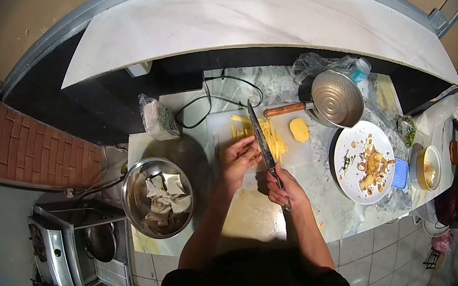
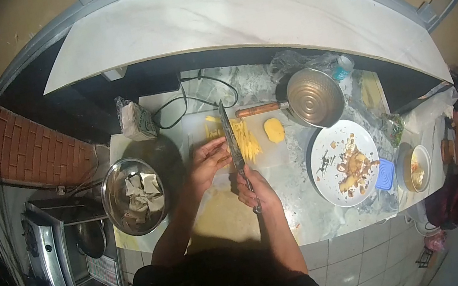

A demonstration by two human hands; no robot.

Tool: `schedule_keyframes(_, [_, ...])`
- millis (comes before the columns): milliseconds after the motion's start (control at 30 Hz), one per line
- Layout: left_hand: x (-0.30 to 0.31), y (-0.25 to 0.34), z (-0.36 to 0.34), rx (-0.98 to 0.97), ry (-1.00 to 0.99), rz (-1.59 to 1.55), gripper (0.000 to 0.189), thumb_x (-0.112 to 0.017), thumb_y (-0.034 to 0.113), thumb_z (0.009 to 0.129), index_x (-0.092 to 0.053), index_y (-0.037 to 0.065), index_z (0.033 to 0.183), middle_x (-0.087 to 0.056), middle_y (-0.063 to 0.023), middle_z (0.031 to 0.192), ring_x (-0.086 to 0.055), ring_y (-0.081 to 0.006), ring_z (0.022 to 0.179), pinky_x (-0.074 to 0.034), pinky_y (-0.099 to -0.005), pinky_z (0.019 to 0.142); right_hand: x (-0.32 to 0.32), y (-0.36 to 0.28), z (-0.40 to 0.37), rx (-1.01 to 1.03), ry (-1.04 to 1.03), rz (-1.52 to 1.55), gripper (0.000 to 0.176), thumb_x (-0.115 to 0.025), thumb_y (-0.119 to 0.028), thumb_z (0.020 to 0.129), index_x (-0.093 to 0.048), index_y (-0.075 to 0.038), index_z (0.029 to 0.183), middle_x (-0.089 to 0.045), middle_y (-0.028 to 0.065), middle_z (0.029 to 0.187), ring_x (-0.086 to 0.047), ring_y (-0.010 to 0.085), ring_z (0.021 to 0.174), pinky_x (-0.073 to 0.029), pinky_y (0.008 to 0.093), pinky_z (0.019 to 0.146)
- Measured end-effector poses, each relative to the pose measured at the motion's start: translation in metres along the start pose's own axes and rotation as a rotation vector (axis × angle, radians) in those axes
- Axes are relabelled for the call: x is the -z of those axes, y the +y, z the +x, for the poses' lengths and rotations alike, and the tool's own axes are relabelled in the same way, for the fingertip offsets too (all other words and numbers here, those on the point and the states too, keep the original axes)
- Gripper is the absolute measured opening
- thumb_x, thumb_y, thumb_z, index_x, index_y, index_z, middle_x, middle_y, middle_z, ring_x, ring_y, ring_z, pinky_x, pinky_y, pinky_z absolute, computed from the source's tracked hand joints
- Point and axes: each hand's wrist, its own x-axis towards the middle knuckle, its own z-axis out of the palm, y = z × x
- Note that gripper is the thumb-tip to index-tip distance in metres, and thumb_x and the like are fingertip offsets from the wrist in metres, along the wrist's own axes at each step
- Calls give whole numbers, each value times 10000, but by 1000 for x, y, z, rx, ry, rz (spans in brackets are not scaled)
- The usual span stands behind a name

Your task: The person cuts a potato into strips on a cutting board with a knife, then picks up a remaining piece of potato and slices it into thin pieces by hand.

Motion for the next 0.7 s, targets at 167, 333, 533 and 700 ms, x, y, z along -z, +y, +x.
schedule_keyframes(167, [5,-1,-1,-23,35,-36,306,-550,69,885,-521,7,1184,-583,-25,926,-577,-112,844,-530,-289,791,4,0,2,12,-21,29,417,-344,-453,953,-421,-115,721,-286,-44,389,-233,85,240,-203,229,265])
schedule_keyframes(333, [4,4,-3,-94,43,52,305,-544,54,881,-524,-1,1180,-584,-43,975,-586,-132,869,-535,-299,778,4,-5,0,33,-17,35,415,-365,-453,947,-417,-110,718,-283,-38,392,-240,90,243,-210,232,265])
schedule_keyframes(533, [13,11,-5,-327,123,706,311,-553,77,863,-526,-23,1156,-602,-134,1024,-618,-181,867,-532,-303,707,1,-9,-3,82,45,-131,405,-409,-440,939,-431,-93,733,-325,-15,408,-287,99,264,-238,235,279])
schedule_keyframes(700, [30,1,-24,-618,349,1009,323,-586,32,786,-555,27,1107,-561,-160,1088,-548,-311,997,-458,-396,818,-11,2,-5,143,165,-550,359,-418,-365,952,-464,-53,780,-406,22,440,-372,113,297,-307,244,303])
